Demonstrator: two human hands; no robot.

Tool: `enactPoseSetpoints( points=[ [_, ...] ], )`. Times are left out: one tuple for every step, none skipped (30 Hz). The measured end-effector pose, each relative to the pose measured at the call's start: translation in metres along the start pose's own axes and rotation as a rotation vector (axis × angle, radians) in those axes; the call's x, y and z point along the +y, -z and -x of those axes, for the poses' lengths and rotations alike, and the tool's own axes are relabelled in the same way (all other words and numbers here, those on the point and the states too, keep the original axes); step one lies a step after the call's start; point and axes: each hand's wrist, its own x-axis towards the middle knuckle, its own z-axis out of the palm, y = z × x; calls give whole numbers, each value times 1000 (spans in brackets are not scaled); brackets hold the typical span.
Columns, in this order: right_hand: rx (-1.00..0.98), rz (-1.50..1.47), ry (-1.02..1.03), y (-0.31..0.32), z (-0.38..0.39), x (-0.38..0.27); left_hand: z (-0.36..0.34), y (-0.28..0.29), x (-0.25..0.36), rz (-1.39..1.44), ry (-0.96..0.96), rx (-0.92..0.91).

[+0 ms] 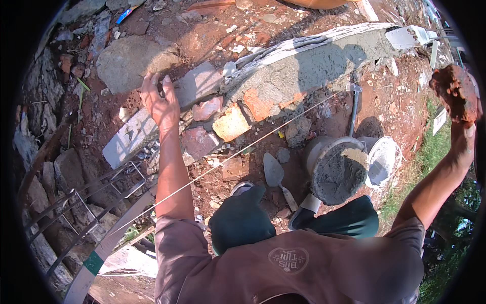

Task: The person scoops mortar from a bucket with a trowel and applies it to a low brick wall. They place bricks and stones into the mortar, align them along a guide string, and tap them into position. The person repeats this process, adding more mortar and units to extend the wall.

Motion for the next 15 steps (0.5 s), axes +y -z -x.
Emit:
enactPoseSetpoints(
  points=[
    [92,-16,-112,-12,44,-4,18,2,20,100,-35,-120],
    [188,-71,-209,-29,87,1,37,14,39,170,-83,-244],
    [188,-203,-302,-68,107,9,56,33,64,272,-100,-431],
    [200,-348,-375,-102,117,6,74,40,93,414,-104,-627],
    [158,-493,-515,-129,123,8,81,45,117,436,-255,-715],
    [157,-605,-586,-157,124,5,89,47,140,461,-407,-801],
    [101,-590,-629,-178,127,5,91,51,164,526,-383,-895],
    [41,-581,-663,-198,129,8,91,51,180,584,-358,-983],
    [33,-552,-608,-214,134,17,99,42,186,648,-330,-1025],
    [24,-523,-562,-226,142,27,102,37,193,646,-333,-1016],
    [146,-618,-438,-233,146,33,103,41,197,645,-219,-1066],
    [124,-576,-520,-223,151,33,103,43,192,645,-100,-1114],
    [104,-533,-603,-203,155,32,109,47,180,687,-32,-1050],
    [85,-470,-694,-178,167,33,114,52,166,767,45,-1014],
    [71,-299,-778,-155,185,49,123,55,145,857,161,-982]
  ],
)
